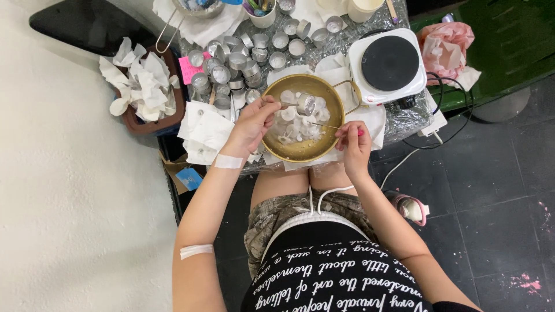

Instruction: Melting wax on a hot plate and placing decorative wax elements into small metal containers.

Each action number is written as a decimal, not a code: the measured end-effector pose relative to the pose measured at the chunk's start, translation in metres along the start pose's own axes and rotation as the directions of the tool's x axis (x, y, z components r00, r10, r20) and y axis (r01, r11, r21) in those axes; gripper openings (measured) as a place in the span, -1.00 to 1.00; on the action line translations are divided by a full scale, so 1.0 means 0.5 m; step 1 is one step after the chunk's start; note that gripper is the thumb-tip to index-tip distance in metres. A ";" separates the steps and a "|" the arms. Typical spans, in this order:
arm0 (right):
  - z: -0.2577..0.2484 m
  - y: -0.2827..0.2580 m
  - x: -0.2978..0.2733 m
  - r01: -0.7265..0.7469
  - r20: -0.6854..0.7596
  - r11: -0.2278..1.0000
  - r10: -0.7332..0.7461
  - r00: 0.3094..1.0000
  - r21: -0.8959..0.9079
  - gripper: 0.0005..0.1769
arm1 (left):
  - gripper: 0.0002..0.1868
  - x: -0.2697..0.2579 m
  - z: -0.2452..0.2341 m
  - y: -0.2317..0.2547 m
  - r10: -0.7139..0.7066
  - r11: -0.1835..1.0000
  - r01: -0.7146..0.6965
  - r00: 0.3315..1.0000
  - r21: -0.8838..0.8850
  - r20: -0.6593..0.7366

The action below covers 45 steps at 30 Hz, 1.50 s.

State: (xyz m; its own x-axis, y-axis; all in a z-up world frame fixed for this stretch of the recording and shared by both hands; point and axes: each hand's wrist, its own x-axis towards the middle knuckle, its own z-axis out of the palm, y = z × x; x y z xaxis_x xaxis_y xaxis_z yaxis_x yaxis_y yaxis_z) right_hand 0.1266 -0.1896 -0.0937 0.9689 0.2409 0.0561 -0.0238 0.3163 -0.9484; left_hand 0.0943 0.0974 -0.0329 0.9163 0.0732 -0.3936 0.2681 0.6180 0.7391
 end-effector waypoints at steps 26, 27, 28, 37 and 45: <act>-0.010 0.012 0.002 -0.020 -0.007 1.000 0.020 1.000 0.001 -0.74 | -0.72 0.146 0.068 0.153 0.736 -0.230 -0.331 0.557 0.915 0.386; -0.011 0.013 0.002 -0.019 -0.008 1.000 0.019 1.000 0.005 -0.74 | -0.71 0.151 0.064 0.147 0.718 -0.258 -0.304 0.574 0.917 0.392; -0.011 0.015 0.002 -0.016 -0.008 1.000 0.016 1.000 0.010 -0.74 | -0.71 0.157 0.060 0.142 0.701 -0.288 -0.277 0.591 0.917 0.399; -0.016 0.015 0.004 -0.041 0.002 0.999 0.041 0.999 0.009 -0.73 | -0.72 0.092 0.084 0.176 0.720 -0.313 -0.270 0.558 0.910 0.413; -0.022 0.018 0.004 -0.033 0.020 0.999 0.033 0.999 0.017 -0.73 | -0.72 0.172 0.115 0.136 0.667 -0.296 -0.426 0.549 0.855 0.504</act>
State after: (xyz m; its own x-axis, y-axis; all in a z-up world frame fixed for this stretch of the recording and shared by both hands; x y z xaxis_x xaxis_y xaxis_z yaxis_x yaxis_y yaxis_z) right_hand 0.1313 -0.1962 -0.1056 0.9624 0.2698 0.0310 -0.0603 0.3238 -0.9442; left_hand 0.2085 0.1008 0.0150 0.8315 0.0581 0.5524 -0.2149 -0.8834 0.4164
